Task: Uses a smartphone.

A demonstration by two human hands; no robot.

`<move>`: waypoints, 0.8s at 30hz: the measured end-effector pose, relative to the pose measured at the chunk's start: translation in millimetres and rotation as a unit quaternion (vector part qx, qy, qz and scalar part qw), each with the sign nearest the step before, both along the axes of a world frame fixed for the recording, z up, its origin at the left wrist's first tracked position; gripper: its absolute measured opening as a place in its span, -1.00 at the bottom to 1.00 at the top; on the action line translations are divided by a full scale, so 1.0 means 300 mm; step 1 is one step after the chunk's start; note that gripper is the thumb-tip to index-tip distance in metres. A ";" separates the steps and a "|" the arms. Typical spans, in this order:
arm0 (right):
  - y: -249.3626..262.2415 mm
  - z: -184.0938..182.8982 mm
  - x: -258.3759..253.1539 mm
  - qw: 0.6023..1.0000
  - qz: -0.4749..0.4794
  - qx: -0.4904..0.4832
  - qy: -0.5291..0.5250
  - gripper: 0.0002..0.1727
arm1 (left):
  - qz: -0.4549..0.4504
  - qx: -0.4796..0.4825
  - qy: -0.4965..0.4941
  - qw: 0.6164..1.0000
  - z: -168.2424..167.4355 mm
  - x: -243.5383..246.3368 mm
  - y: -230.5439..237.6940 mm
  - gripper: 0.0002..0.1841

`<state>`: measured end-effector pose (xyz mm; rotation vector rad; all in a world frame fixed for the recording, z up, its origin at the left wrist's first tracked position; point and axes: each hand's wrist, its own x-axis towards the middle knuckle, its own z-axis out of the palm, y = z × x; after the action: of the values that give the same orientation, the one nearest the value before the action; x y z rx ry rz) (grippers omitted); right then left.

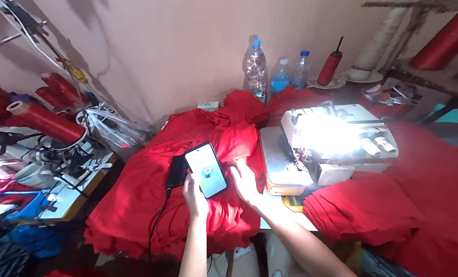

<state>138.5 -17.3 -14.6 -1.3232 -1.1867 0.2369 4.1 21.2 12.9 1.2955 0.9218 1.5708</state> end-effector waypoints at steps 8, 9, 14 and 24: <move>0.308 -0.018 0.138 0.951 -0.225 -0.207 -0.048 -0.17 | -0.011 0.083 -0.056 0.995 0.189 0.040 0.148 -0.67; 0.322 -0.022 0.152 0.948 -0.185 -0.256 -0.036 -0.20 | -0.030 0.089 -0.051 0.994 0.210 0.058 0.162 -0.68; 0.286 0.046 0.115 0.922 -0.090 -0.353 -0.130 -0.30 | -0.155 0.032 0.002 0.987 0.252 0.244 0.225 -0.65; 0.073 0.069 0.031 0.901 -0.009 -0.403 0.162 -0.65 | -0.268 -0.050 0.118 0.955 0.032 0.614 0.404 -0.60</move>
<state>147.7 4.6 6.1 -1.9068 -0.7988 0.9760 188.4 142.4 22.5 1.5262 0.6986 0.9526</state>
